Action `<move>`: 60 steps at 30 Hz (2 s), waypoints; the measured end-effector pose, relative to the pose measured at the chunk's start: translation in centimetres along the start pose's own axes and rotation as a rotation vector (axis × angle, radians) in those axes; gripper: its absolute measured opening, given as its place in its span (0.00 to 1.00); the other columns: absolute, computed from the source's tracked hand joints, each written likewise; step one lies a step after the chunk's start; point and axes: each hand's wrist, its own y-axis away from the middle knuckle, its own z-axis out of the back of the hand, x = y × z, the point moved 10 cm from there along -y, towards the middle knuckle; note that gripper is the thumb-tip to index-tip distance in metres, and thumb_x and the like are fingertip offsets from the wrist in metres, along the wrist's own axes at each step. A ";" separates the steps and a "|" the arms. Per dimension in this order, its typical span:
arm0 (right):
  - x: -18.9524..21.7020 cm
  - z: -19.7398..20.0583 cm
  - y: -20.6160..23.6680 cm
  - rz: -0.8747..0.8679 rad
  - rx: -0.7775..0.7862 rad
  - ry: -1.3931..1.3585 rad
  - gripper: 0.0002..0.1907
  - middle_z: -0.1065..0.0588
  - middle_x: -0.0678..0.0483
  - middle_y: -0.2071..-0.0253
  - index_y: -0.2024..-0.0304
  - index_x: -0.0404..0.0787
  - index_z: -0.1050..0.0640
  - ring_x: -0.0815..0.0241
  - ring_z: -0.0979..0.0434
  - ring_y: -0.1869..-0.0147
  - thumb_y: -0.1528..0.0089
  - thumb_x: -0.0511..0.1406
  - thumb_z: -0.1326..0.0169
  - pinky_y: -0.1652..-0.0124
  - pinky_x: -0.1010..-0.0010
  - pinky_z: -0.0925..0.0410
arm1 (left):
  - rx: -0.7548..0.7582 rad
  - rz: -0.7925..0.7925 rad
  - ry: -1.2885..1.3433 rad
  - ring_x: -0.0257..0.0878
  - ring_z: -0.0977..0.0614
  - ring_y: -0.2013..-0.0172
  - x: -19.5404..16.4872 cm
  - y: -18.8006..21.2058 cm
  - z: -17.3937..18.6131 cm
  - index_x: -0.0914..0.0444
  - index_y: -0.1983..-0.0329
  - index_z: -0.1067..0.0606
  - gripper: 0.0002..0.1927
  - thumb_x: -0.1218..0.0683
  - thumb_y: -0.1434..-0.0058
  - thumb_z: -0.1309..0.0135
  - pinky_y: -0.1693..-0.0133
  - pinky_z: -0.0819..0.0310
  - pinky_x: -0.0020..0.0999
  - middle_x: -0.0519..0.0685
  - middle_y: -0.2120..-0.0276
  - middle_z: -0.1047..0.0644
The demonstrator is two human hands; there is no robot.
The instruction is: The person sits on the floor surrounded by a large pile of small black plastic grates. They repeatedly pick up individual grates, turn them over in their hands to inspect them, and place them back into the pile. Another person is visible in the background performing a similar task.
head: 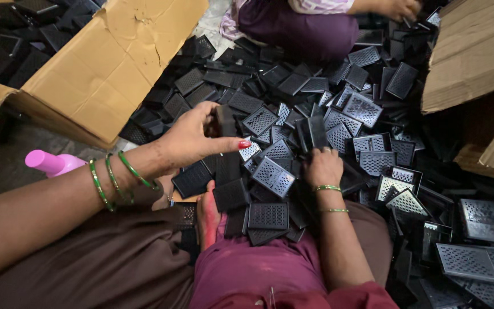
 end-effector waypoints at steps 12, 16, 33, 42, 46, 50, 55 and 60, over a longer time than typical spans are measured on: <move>-3.0 -3.9 -1.4 -0.108 0.276 -0.078 0.33 0.22 0.44 0.48 0.43 0.49 0.26 0.43 0.23 0.41 0.44 0.58 0.41 0.45 0.51 0.30 | 0.025 0.008 -0.006 0.32 0.21 0.56 0.8 -0.7 0.0 0.67 0.42 0.33 0.39 0.46 0.51 0.29 0.53 0.23 0.31 0.47 0.58 0.22; -3.7 -3.4 -1.1 -0.125 0.304 -0.093 0.41 0.24 0.44 0.46 0.41 0.51 0.26 0.43 0.25 0.40 0.51 0.60 0.36 0.44 0.50 0.33 | 0.023 0.015 -0.024 0.32 0.21 0.54 1.2 -0.7 -0.2 0.64 0.42 0.34 0.40 0.49 0.54 0.27 0.51 0.24 0.31 0.46 0.56 0.22; 10.4 15.4 6.9 0.375 0.131 -2.086 0.38 0.32 0.50 0.36 0.41 0.40 0.27 0.57 0.34 0.28 0.47 0.47 0.25 0.28 0.64 0.42 | 0.215 -0.044 0.133 0.36 0.19 0.49 -1.7 0.0 -6.4 0.63 0.45 0.32 0.42 0.59 0.64 0.23 0.49 0.18 0.36 0.48 0.51 0.22; 11.7 15.5 7.8 0.426 -0.007 -2.114 0.35 0.37 0.50 0.32 0.39 0.39 0.29 0.55 0.37 0.25 0.44 0.38 0.26 0.26 0.60 0.42 | 0.251 -0.075 0.133 0.37 0.19 0.49 -2.1 0.3 -7.6 0.64 0.46 0.33 0.42 0.59 0.64 0.23 0.49 0.16 0.38 0.48 0.51 0.24; 11.6 15.5 8.2 0.442 -0.012 -2.075 0.35 0.38 0.50 0.31 0.39 0.39 0.29 0.56 0.37 0.25 0.43 0.39 0.27 0.26 0.61 0.42 | 0.240 -0.080 0.119 0.36 0.19 0.48 -2.2 0.4 -7.5 0.64 0.47 0.33 0.42 0.60 0.65 0.23 0.49 0.17 0.37 0.48 0.50 0.24; 11.7 16.3 8.8 0.498 -0.042 -2.027 0.34 0.38 0.50 0.31 0.37 0.40 0.29 0.56 0.37 0.24 0.41 0.42 0.29 0.24 0.60 0.44 | 0.258 -0.092 0.168 0.35 0.20 0.49 -2.3 0.6 -7.8 0.64 0.48 0.33 0.41 0.60 0.64 0.23 0.50 0.16 0.37 0.47 0.51 0.25; 12.0 17.7 9.0 0.588 -0.080 -1.833 0.32 0.37 0.50 0.31 0.35 0.39 0.28 0.56 0.37 0.24 0.35 0.48 0.37 0.24 0.61 0.44 | 0.230 -0.076 0.195 0.35 0.20 0.50 -1.7 0.6 -7.6 0.65 0.49 0.32 0.39 0.61 0.63 0.23 0.49 0.16 0.38 0.48 0.52 0.25; 12.1 17.3 8.6 0.500 -0.043 -1.778 0.32 0.37 0.49 0.31 0.35 0.37 0.27 0.56 0.36 0.25 0.28 0.55 0.53 0.26 0.63 0.41 | 0.217 -0.086 0.203 0.35 0.19 0.47 -1.9 0.4 -7.2 0.65 0.42 0.32 0.41 0.61 0.60 0.24 0.46 0.17 0.35 0.47 0.50 0.23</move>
